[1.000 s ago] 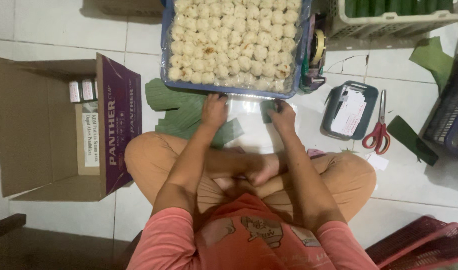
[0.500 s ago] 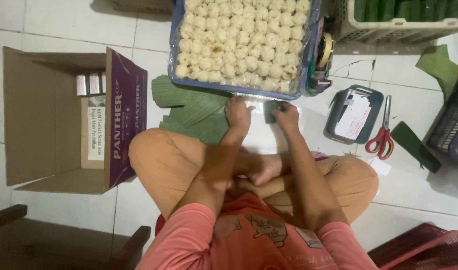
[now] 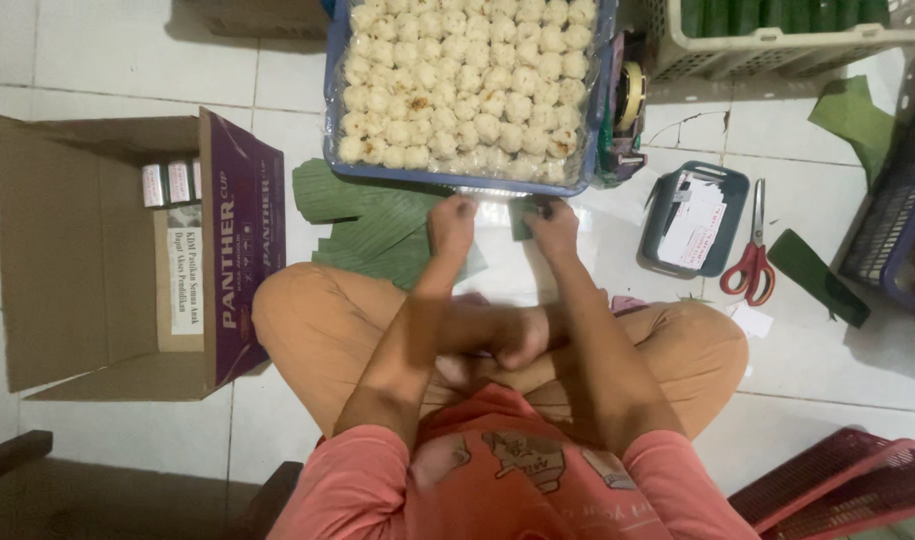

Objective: The person sits on the floor wrapping round white food balls in cut pieces of green leaf, folding the leaf around each item and placing the wrapped items into a cardboard box. They repeatedly take leaf pieces, wrap items one at a time, and set finished wraps into the box.

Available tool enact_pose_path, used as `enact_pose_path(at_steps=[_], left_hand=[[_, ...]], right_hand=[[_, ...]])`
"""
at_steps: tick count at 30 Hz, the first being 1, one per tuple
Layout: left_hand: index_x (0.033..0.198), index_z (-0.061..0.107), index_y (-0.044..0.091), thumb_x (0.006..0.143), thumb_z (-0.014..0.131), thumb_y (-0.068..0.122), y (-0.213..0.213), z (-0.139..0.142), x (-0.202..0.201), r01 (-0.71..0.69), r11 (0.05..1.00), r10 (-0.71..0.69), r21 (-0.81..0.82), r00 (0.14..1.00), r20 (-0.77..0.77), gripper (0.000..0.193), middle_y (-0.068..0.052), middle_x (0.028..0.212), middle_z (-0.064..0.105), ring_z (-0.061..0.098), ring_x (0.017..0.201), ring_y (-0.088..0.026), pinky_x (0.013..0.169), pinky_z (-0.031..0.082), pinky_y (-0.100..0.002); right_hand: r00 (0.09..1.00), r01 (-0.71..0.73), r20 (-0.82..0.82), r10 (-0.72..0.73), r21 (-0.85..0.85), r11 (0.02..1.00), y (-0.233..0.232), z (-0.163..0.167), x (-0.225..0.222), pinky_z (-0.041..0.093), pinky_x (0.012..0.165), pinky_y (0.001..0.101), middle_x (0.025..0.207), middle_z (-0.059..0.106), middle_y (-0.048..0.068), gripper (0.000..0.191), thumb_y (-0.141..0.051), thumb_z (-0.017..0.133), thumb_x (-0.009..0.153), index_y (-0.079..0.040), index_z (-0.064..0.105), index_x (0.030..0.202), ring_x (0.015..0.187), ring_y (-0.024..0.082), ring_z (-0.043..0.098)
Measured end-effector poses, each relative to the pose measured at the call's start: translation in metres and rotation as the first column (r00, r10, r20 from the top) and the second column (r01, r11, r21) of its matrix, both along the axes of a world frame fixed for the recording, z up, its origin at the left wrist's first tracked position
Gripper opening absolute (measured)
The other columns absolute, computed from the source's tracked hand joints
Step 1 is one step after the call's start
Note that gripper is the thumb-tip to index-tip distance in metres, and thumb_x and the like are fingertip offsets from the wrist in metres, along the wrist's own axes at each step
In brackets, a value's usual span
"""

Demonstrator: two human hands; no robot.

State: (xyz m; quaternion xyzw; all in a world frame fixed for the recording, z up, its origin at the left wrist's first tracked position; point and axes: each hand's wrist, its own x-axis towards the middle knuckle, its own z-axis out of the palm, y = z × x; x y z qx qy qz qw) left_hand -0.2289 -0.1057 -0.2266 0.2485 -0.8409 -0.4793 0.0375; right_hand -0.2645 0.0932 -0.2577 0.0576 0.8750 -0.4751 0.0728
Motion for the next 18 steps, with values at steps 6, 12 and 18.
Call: enact_pose_path(at_steps=[6, 12, 18], left_hand=[[0.087, 0.061, 0.007, 0.088, 0.070, 0.005, -0.047, 0.007, 0.041, -0.169, 0.481, 0.348, 0.860, 0.937, -0.010, 0.009, -0.020, 0.108, 0.073, 0.070, 0.095, -0.033, 0.083, 0.060, -0.051], [0.089, 0.050, 0.011, 0.092, 0.060, 0.012, -0.064, 0.063, 0.080, 0.140, 0.026, 0.146, 0.990, 0.979, -0.142, 0.011, -0.020, 0.126, 0.063, 0.065, 0.116, -0.033, 0.095, 0.059, -0.056], [0.118, 0.056, 0.000, 0.112, 0.065, 0.013, -0.016, 0.112, 0.077, 0.427, -0.221, 0.192, 0.877, 0.900, -0.391, 0.017, -0.018, 0.117, 0.066, 0.063, 0.107, -0.026, 0.092, 0.055, -0.036]], right_hand=[[0.999, 0.048, 0.004, -0.048, -0.025, 0.999, -0.006, 0.011, 0.005, 0.056, 0.076, 0.0314, 0.088, 0.071, 0.008, 0.039, -0.018, 0.087, 0.071, 0.000, 0.067, 0.099, 0.079, 0.018, 0.069], [0.974, 0.111, 0.222, 0.040, -0.629, 0.770, -0.014, 0.085, 0.032, 0.054, 0.070, 0.0266, 0.093, 0.066, 0.008, 0.027, -0.004, 0.082, 0.084, 0.000, 0.065, 0.105, 0.081, 0.015, 0.065], [0.995, 0.024, 0.079, 0.060, -0.779, 0.626, -0.034, 0.172, 0.064, 0.056, 0.075, 0.0253, 0.100, 0.070, 0.007, 0.020, 0.003, 0.075, 0.087, -0.001, 0.062, 0.101, 0.087, 0.013, 0.069]])
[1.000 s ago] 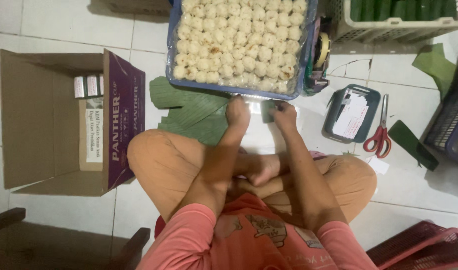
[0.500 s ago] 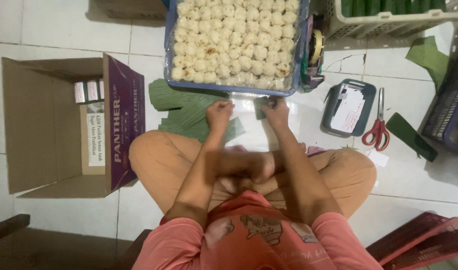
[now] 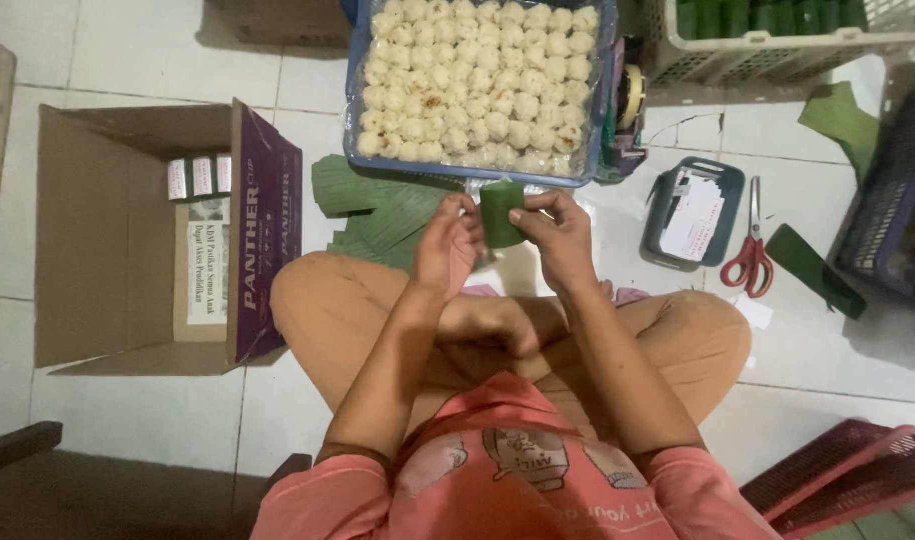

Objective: The person sits on the floor wrapping round white food balls in cut pieces of green leaf, folding the leaf around each item and placing the wrapped items into a cardboard box. They repeatedly take leaf pieces, wrap items one at a time, and set finished wraps into the box.

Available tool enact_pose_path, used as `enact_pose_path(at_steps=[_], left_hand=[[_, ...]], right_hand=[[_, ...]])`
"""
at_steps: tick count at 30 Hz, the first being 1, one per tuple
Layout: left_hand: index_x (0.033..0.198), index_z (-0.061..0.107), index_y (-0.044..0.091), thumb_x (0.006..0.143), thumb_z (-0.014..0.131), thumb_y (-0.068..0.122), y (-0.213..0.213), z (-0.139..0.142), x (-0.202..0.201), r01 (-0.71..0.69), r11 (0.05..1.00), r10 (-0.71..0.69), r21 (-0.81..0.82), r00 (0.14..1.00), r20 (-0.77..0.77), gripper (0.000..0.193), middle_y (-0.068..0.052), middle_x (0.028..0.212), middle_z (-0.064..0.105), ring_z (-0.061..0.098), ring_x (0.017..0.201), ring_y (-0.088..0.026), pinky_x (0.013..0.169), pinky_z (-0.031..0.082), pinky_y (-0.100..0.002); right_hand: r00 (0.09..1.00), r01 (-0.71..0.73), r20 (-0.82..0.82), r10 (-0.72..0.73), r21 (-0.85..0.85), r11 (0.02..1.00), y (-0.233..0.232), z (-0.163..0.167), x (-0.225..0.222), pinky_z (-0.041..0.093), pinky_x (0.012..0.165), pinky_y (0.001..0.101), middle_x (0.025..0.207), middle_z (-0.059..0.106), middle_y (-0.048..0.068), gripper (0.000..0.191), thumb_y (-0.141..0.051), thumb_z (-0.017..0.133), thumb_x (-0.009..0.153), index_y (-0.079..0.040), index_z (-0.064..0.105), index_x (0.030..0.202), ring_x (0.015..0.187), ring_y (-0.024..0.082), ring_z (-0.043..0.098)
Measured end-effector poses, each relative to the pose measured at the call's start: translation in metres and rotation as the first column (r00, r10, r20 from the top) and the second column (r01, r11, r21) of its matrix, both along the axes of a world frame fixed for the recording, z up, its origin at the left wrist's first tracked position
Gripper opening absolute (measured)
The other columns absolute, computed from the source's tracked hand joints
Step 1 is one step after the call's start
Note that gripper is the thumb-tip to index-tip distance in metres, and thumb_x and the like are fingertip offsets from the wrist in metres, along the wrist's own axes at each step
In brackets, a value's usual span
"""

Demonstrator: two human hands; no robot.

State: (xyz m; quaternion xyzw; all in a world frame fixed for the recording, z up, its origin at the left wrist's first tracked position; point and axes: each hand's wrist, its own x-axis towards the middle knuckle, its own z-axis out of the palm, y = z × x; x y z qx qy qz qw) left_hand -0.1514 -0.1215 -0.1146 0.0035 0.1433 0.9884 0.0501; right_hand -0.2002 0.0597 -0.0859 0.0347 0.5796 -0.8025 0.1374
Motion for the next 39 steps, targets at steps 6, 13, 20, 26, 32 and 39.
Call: enact_pose_path(at_steps=[6, 13, 20, 26, 32, 39], left_hand=[[0.140, 0.051, 0.004, 0.093, 0.069, -0.006, 0.023, 0.036, -0.009, -0.152, 0.766, 0.187, -0.625, 0.982, -0.009, 0.051, -0.016, 0.122, 0.070, 0.067, 0.108, -0.015, 0.095, 0.055, -0.028], [0.133, 0.055, -0.001, 0.096, 0.074, -0.003, 0.038, 0.017, -0.017, -0.220, 0.687, 0.243, -0.692, 0.968, -0.066, 0.042, -0.012, 0.119, 0.072, 0.068, 0.107, -0.015, 0.096, 0.055, -0.028], [0.128, 0.060, -0.001, 0.090, 0.078, -0.002, 0.044, -0.036, -0.017, -0.024, 0.580, 0.252, -0.815, 0.956, 0.151, 0.042, -0.014, 0.114, 0.070, 0.068, 0.099, -0.019, 0.085, 0.059, -0.032], [0.132, 0.047, 0.003, 0.089, 0.068, -0.005, 0.019, -0.047, -0.010, 0.081, 0.817, 0.185, -0.570, 0.901, 0.393, 0.047, -0.020, 0.121, 0.063, 0.067, 0.102, -0.030, 0.086, 0.063, -0.048], [0.136, 0.042, 0.009, 0.089, 0.064, -0.005, 0.016, -0.022, -0.010, 0.155, 0.826, 0.157, -0.542, 0.861, 0.484, 0.054, -0.021, 0.121, 0.063, 0.067, 0.108, -0.035, 0.086, 0.062, -0.050], [0.136, 0.044, 0.009, 0.091, 0.064, -0.003, 0.020, -0.015, -0.013, 0.161, 0.864, 0.083, -0.476, 0.889, 0.451, 0.051, -0.020, 0.119, 0.061, 0.066, 0.111, -0.038, 0.091, 0.060, -0.058]], right_hand=[[0.982, 0.015, -0.191, -0.017, -0.015, 1.000, 0.005, 0.029, 0.005, 0.054, 0.084, 0.0243, 0.109, 0.068, 0.005, 0.017, 0.004, 0.078, 0.088, 0.001, 0.066, 0.101, 0.095, 0.011, 0.065], [0.983, 0.029, -0.183, -0.002, 0.142, 0.989, 0.011, 0.004, 0.006, 0.053, 0.081, 0.0240, 0.101, 0.070, 0.003, 0.014, -0.005, 0.074, 0.095, 0.001, 0.070, 0.108, 0.090, 0.009, 0.063], [0.934, 0.072, -0.326, 0.146, 0.572, 0.817, 0.038, -0.063, -0.008, 0.058, 0.076, 0.0300, 0.098, 0.072, 0.009, 0.014, -0.009, 0.075, 0.091, -0.003, 0.073, 0.104, 0.090, 0.018, 0.070], [0.881, 0.473, -0.440, -0.173, 0.799, 0.371, 0.191, -0.099, -0.096, 0.056, 0.078, 0.0420, 0.093, 0.075, 0.020, 0.014, -0.013, 0.070, 0.095, -0.003, 0.077, 0.102, 0.086, 0.032, 0.074], [0.999, -0.002, -0.010, -0.040, 0.959, -0.282, 0.280, -0.131, -0.120, 0.056, 0.071, 0.0494, 0.093, 0.072, 0.024, 0.015, -0.012, 0.069, 0.085, -0.003, 0.077, 0.093, 0.087, 0.041, 0.072], [0.953, 0.304, -0.301, -0.045, 0.943, 0.138, 0.336, -0.114, -0.066, 0.057, 0.084, 0.0431, 0.099, 0.075, 0.020, 0.016, -0.018, 0.071, 0.091, -0.009, 0.079, 0.101, 0.093, 0.034, 0.073]])
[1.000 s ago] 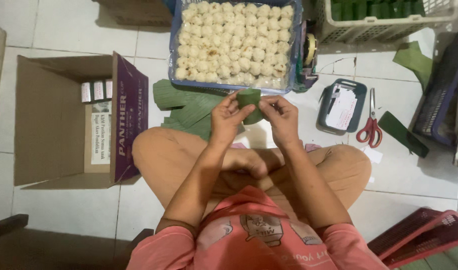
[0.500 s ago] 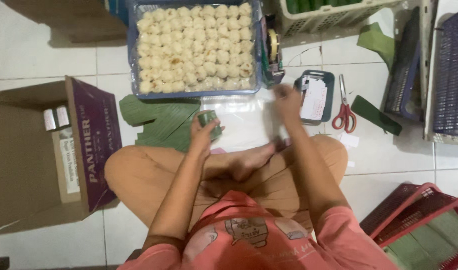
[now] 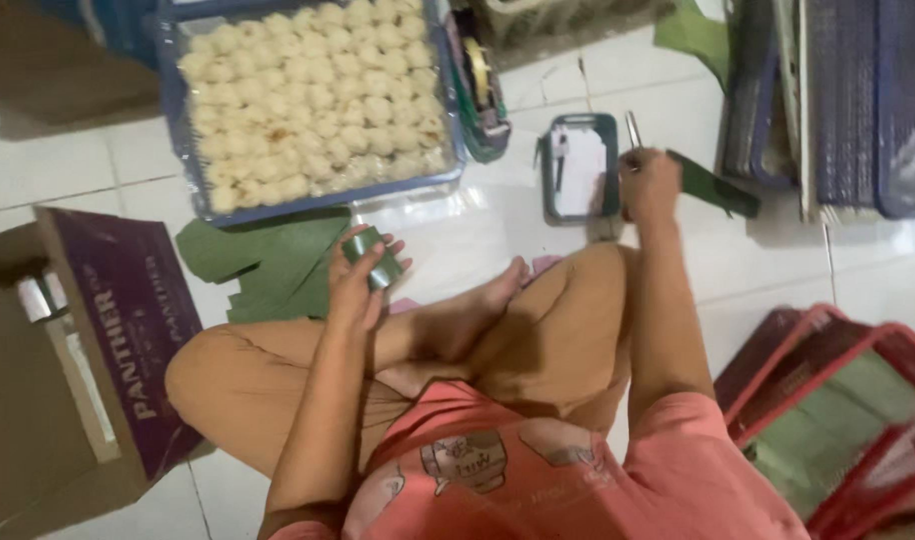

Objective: The person sits on the floor wrapping round white food balls in cut pieces of green leaf, folding the leaf around each item and placing the wrapped items into a cardboard box. They repeatedly take leaf pieces, wrap items one at a time, and set finished wraps into the box.

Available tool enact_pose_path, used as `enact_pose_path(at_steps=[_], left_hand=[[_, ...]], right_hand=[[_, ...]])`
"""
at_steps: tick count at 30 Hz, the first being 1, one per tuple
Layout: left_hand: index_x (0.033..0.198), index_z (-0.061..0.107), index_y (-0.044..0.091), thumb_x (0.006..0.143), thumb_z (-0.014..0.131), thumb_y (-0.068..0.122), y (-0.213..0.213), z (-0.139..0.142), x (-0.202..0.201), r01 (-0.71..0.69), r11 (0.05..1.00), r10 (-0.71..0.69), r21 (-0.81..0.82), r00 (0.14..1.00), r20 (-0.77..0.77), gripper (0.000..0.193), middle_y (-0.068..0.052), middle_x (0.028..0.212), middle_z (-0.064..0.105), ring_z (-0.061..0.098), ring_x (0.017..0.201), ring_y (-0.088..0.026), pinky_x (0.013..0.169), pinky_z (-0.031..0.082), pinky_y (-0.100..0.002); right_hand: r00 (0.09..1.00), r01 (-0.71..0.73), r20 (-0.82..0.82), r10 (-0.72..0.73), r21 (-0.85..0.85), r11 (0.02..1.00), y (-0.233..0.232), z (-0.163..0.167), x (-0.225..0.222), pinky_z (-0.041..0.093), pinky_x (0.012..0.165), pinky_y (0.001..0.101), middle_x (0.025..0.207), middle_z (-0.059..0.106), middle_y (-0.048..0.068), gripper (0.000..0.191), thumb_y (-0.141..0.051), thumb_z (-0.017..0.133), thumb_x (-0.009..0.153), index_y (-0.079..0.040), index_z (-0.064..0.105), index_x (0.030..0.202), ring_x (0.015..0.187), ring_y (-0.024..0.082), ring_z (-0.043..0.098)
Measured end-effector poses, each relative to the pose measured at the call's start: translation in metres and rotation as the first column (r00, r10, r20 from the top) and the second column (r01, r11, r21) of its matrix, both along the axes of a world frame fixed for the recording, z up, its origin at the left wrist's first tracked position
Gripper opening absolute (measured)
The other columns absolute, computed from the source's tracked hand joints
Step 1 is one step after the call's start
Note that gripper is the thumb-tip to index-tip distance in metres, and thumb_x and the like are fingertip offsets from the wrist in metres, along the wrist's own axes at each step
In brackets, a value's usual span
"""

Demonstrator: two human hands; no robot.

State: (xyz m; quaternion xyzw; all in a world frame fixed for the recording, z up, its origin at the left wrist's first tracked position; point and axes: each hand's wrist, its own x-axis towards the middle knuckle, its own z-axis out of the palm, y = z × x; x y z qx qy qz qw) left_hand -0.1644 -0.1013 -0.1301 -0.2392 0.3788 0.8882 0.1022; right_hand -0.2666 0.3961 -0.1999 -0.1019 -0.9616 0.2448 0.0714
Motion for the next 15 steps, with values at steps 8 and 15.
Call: enact_pose_path(at_steps=[8, 15], left_hand=[[0.133, 0.048, 0.007, 0.094, 0.065, 0.002, 0.007, 0.011, 0.005, 0.103, 0.992, -0.102, 0.071, 0.995, -0.019, 0.043, -0.018, 0.119, 0.063, 0.066, 0.113, -0.038, 0.093, 0.060, -0.060], [0.136, 0.048, 0.006, 0.093, 0.067, 0.003, 0.032, 0.023, 0.009, 0.156, 0.987, -0.155, 0.041, 0.987, -0.030, 0.047, -0.018, 0.117, 0.062, 0.066, 0.110, -0.036, 0.093, 0.060, -0.059]], right_hand=[[0.973, 0.026, 0.229, -0.009, -0.072, 0.997, 0.091, -0.014, 0.121, 0.056, 0.086, 0.0414, 0.117, 0.067, 0.012, 0.051, -0.022, 0.083, 0.066, -0.013, 0.070, 0.115, 0.097, 0.030, 0.071], [0.937, 0.143, 0.290, -0.194, 0.187, 0.972, 0.072, -0.041, 0.134, 0.046, 0.103, 0.0476, 0.124, 0.064, 0.005, 0.051, -0.026, 0.091, 0.068, -0.018, 0.072, 0.115, 0.124, 0.034, 0.054]])
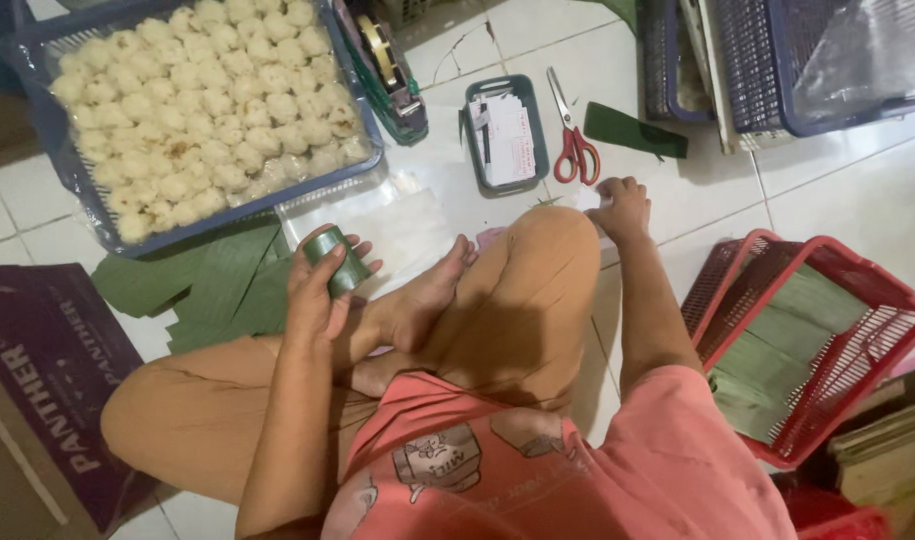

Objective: The person sits on the floor wrapping round white food balls in cut pieces of green leaf, folding the leaf around each item and placing the wrapped items into a cardboard box. They repeatedly take leaf pieces, wrap items one at a time, and set finished wraps into the box.

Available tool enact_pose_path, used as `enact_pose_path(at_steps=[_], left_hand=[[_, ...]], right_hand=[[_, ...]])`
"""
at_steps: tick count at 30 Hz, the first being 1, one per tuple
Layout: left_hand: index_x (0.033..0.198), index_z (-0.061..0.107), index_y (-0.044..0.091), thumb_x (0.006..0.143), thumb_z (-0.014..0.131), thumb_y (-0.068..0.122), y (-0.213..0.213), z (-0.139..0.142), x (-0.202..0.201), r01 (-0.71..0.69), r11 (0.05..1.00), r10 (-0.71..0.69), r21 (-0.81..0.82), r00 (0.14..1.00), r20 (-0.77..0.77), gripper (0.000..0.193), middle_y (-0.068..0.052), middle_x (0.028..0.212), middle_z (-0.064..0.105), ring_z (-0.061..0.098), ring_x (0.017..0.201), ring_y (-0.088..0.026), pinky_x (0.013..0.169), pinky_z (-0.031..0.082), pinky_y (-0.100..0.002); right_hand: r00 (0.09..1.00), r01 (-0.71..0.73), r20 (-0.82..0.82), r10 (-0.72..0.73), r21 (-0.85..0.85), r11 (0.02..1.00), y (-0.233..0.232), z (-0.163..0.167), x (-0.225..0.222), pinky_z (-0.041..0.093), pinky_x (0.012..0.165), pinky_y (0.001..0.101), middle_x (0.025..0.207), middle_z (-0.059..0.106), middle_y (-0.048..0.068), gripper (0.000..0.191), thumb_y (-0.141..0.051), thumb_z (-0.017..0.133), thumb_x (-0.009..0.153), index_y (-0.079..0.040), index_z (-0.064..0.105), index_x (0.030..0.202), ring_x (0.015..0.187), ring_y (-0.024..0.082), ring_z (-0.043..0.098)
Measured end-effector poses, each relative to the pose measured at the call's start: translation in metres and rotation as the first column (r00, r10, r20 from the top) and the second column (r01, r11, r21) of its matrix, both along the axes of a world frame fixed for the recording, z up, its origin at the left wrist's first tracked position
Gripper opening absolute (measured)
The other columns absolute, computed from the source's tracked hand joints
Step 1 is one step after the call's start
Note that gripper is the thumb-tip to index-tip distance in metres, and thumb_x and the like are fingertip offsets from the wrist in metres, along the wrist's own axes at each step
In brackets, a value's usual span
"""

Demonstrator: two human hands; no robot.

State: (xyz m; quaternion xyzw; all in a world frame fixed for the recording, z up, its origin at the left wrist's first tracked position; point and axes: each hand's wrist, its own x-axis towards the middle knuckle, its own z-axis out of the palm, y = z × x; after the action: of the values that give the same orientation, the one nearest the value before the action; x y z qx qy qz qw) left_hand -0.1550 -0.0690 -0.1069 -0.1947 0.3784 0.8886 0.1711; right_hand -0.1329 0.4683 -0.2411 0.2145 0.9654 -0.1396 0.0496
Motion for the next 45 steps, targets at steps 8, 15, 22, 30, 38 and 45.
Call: enact_pose_path(at_steps=[8, 15, 22, 30, 38, 45], left_hand=[[0.134, 0.046, 0.006, 0.093, 0.067, 0.003, -0.005, 0.005, 0.003, -0.029, 0.999, 0.030, -0.028, 0.999, 0.033, 0.046, -0.018, 0.118, 0.063, 0.067, 0.110, -0.035, 0.092, 0.061, -0.059], [0.134, 0.048, 0.005, 0.092, 0.067, 0.001, -0.021, 0.018, 0.007, -0.073, 0.994, 0.071, -0.080, 0.997, -0.021, 0.046, -0.019, 0.119, 0.063, 0.067, 0.108, -0.034, 0.090, 0.061, -0.058], [0.134, 0.047, 0.007, 0.090, 0.067, 0.001, -0.010, 0.025, 0.010, -0.117, 0.992, 0.116, -0.041, 0.993, -0.007, 0.049, -0.019, 0.118, 0.062, 0.067, 0.109, -0.035, 0.088, 0.062, -0.057], [0.137, 0.044, 0.008, 0.090, 0.067, 0.004, -0.039, 0.036, 0.022, -0.156, 0.987, 0.157, -0.032, 0.987, 0.026, 0.053, -0.019, 0.120, 0.062, 0.067, 0.111, -0.034, 0.087, 0.062, -0.056], [0.136, 0.043, 0.008, 0.089, 0.068, 0.000, -0.044, 0.026, 0.027, -0.168, 0.986, 0.168, 0.021, 0.984, -0.051, 0.054, -0.019, 0.122, 0.063, 0.067, 0.115, -0.034, 0.089, 0.063, -0.052], [0.131, 0.049, 0.003, 0.090, 0.071, -0.003, -0.042, 0.002, 0.026, -0.224, 0.973, 0.214, -0.049, 0.963, -0.162, 0.047, -0.018, 0.114, 0.068, 0.072, 0.105, -0.029, 0.081, 0.064, -0.042]], right_hand=[[0.981, 0.193, 0.010, -0.195, -0.223, 0.956, -0.021, 0.005, -0.013, 0.055, 0.081, 0.0461, 0.098, 0.074, 0.015, 0.035, -0.014, 0.076, 0.074, -0.008, 0.066, 0.106, 0.093, 0.036, 0.069], [0.968, 0.081, -0.179, -0.178, -0.448, 0.891, -0.039, 0.066, -0.076, 0.056, 0.074, 0.0437, 0.088, 0.072, 0.020, 0.019, -0.016, 0.075, 0.088, -0.005, 0.075, 0.104, 0.082, 0.032, 0.074], [0.964, -0.190, -0.229, 0.133, -0.250, 0.949, -0.120, 0.065, -0.155, 0.055, 0.074, 0.0418, 0.089, 0.074, 0.020, 0.036, -0.018, 0.091, 0.068, -0.001, 0.075, 0.095, 0.081, 0.033, 0.071], [0.997, -0.082, -0.016, 0.080, -0.234, 0.969, -0.135, 0.042, -0.165, 0.058, 0.081, 0.0409, 0.095, 0.076, 0.019, 0.031, -0.025, 0.088, 0.076, -0.009, 0.081, 0.102, 0.087, 0.033, 0.074], [0.971, -0.203, -0.124, 0.204, 0.020, 0.979, -0.125, 0.042, -0.168, 0.055, 0.077, 0.0478, 0.097, 0.074, 0.022, 0.021, -0.021, 0.080, 0.078, -0.012, 0.082, 0.097, 0.088, 0.039, 0.069], [0.859, -0.334, -0.469, 0.208, -0.205, 0.920, -0.182, 0.138, -0.144, 0.054, 0.078, 0.0389, 0.095, 0.075, 0.013, 0.021, -0.028, 0.081, 0.093, -0.011, 0.082, 0.104, 0.083, 0.027, 0.068]])
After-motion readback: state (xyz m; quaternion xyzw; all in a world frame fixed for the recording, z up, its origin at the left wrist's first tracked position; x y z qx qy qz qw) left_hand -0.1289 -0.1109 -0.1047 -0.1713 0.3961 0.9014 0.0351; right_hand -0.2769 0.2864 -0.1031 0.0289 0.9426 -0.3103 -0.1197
